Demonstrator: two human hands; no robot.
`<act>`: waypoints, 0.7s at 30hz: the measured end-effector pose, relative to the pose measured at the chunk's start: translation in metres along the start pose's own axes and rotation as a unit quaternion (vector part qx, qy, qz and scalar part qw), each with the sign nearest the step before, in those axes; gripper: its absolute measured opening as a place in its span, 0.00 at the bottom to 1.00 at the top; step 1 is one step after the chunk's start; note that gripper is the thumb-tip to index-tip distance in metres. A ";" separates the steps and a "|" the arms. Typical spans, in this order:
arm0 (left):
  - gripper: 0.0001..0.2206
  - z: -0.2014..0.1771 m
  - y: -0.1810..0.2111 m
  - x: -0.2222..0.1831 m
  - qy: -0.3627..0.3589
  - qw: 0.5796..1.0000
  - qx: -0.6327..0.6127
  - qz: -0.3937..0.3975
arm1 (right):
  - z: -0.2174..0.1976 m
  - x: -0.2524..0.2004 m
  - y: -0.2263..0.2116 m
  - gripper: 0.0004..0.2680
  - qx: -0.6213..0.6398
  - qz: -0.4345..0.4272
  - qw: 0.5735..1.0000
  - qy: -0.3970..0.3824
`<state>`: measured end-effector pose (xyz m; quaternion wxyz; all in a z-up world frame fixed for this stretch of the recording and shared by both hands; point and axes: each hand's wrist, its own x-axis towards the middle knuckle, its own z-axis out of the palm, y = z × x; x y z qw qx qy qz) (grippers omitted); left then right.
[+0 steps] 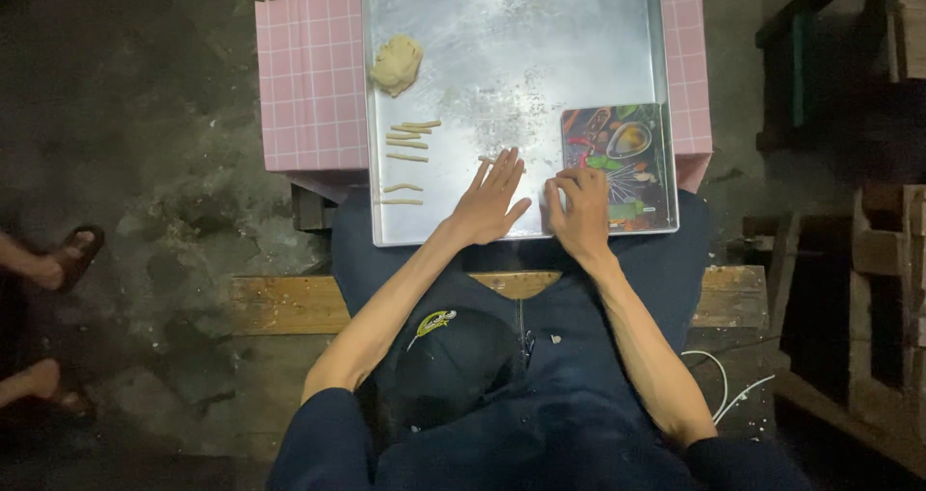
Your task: Rolling small pieces of dough into thin sticks and arranging them on a metal tray
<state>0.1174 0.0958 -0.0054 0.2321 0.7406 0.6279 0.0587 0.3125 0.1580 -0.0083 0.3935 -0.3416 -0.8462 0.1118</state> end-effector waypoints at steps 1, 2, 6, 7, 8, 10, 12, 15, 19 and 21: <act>0.35 -0.002 0.002 -0.008 0.000 1.000 0.000 0.000 | 0.000 0.000 -0.002 0.03 0.001 0.000 1.000 0.000; 0.35 -0.003 0.005 -0.016 0.004 1.000 -0.007 0.003 | -0.002 -0.001 -0.003 0.03 0.005 0.005 1.000 0.004; 0.34 -0.010 0.019 -0.038 0.002 1.000 0.014 -0.004 | -0.002 -0.003 0.001 0.03 0.012 0.011 1.000 0.008; 0.34 -0.010 0.018 -0.034 0.000 1.000 0.015 -0.004 | -0.004 -0.002 -0.001 0.03 0.013 0.013 1.000 0.008; 0.34 -0.009 0.018 -0.032 -0.001 1.000 0.010 -0.003 | -0.005 -0.001 -0.002 0.04 0.008 0.008 1.000 0.007; 0.34 -0.009 0.014 -0.022 -0.002 1.000 0.005 -0.002 | -0.005 0.000 -0.004 0.04 0.002 0.004 1.000 0.005; 0.35 -0.011 0.008 -0.007 0.011 1.000 0.001 0.000 | -0.006 0.001 -0.006 0.04 0.006 0.012 1.000 0.004; 0.31 -0.012 -0.003 0.034 0.064 0.995 0.082 -0.001 | -0.004 0.001 -0.004 0.04 0.010 0.019 1.000 0.011; 0.30 -0.021 -0.016 0.093 0.123 0.984 0.130 -0.002 | -0.003 0.002 -0.002 0.04 0.000 0.016 1.000 0.013; 0.30 -0.031 -0.022 0.120 0.105 0.983 0.142 -0.053 | -0.002 0.001 -0.001 0.04 -0.004 0.006 1.000 0.008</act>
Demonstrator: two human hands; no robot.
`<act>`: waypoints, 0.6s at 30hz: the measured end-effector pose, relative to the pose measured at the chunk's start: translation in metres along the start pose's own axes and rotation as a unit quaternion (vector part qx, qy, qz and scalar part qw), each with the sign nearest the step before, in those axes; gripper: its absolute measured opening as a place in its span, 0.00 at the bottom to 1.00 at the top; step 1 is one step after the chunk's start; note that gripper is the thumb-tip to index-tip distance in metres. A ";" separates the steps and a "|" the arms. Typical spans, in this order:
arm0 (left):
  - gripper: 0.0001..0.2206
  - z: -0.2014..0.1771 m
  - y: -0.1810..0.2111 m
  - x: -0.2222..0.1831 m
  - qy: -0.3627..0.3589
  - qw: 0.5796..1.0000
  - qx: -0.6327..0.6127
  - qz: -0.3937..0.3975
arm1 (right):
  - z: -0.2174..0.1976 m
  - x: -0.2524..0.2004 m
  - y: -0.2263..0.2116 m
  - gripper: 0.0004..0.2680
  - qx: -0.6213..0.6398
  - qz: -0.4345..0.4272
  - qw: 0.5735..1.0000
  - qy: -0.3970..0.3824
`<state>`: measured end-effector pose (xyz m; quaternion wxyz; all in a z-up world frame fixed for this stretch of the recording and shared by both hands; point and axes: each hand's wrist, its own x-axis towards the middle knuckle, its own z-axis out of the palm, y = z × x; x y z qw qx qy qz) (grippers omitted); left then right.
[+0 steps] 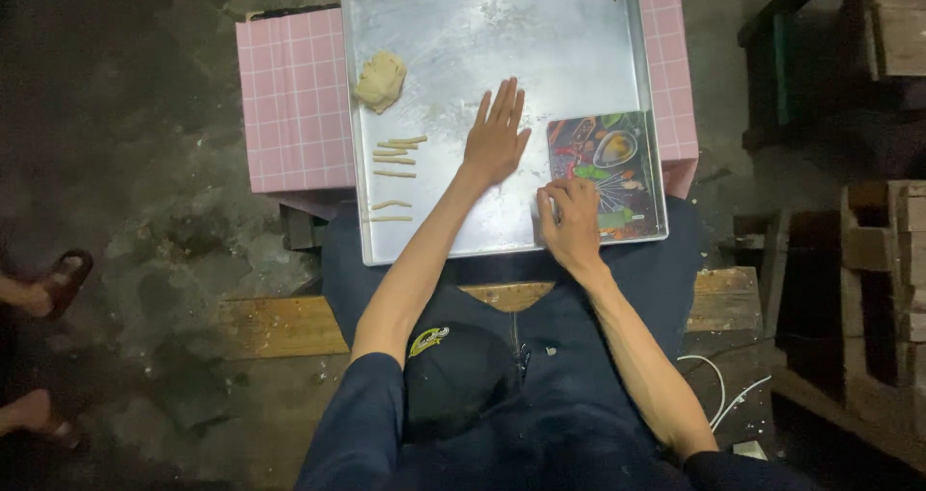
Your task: Rolling small pieces of dough into thin sticks and arranging them on a metal tray
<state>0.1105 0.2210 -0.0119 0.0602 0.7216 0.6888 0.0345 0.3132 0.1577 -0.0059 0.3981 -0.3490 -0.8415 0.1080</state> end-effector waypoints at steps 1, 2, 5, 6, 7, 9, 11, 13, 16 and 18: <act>0.30 0.002 -0.003 0.010 0.001 1.000 -0.001 0.002 | 0.000 0.001 0.001 0.04 -0.002 0.000 1.000 0.000; 0.30 0.003 -0.006 0.020 0.002 1.000 -0.001 -0.011 | 0.001 0.001 0.002 0.04 0.001 0.007 1.000 -0.001; 0.30 0.000 -0.004 0.019 0.002 1.000 -0.010 -0.024 | 0.003 -0.001 0.004 0.04 0.003 0.014 1.000 -0.007; 0.30 -0.003 -0.003 0.015 0.001 1.000 -0.018 -0.025 | 0.005 -0.001 0.004 0.04 0.003 0.015 1.000 -0.009; 0.30 -0.002 -0.002 0.005 0.001 1.000 -0.017 -0.026 | 0.005 0.000 0.005 0.04 0.004 0.015 1.000 -0.009; 0.31 0.000 0.002 -0.019 0.004 0.999 -0.028 -0.017 | 0.005 0.000 0.004 0.04 -0.006 0.007 1.000 -0.007; 0.31 0.006 0.004 -0.046 -0.009 1.000 -0.028 -0.006 | 0.002 0.001 0.001 0.04 0.000 0.010 1.000 -0.014; 0.32 0.004 0.006 -0.073 -0.018 0.999 -0.026 0.006 | 0.001 0.002 0.000 0.03 0.004 0.010 1.000 -0.017; 0.33 -0.004 0.010 -0.112 -0.089 0.993 -0.077 0.002 | 0.004 -0.002 0.003 0.03 0.000 0.004 1.000 -0.018; 0.33 -0.008 0.012 -0.134 -0.148 0.986 -0.077 0.003 | 0.004 -0.004 0.003 0.03 -0.019 -0.001 1.000 -0.018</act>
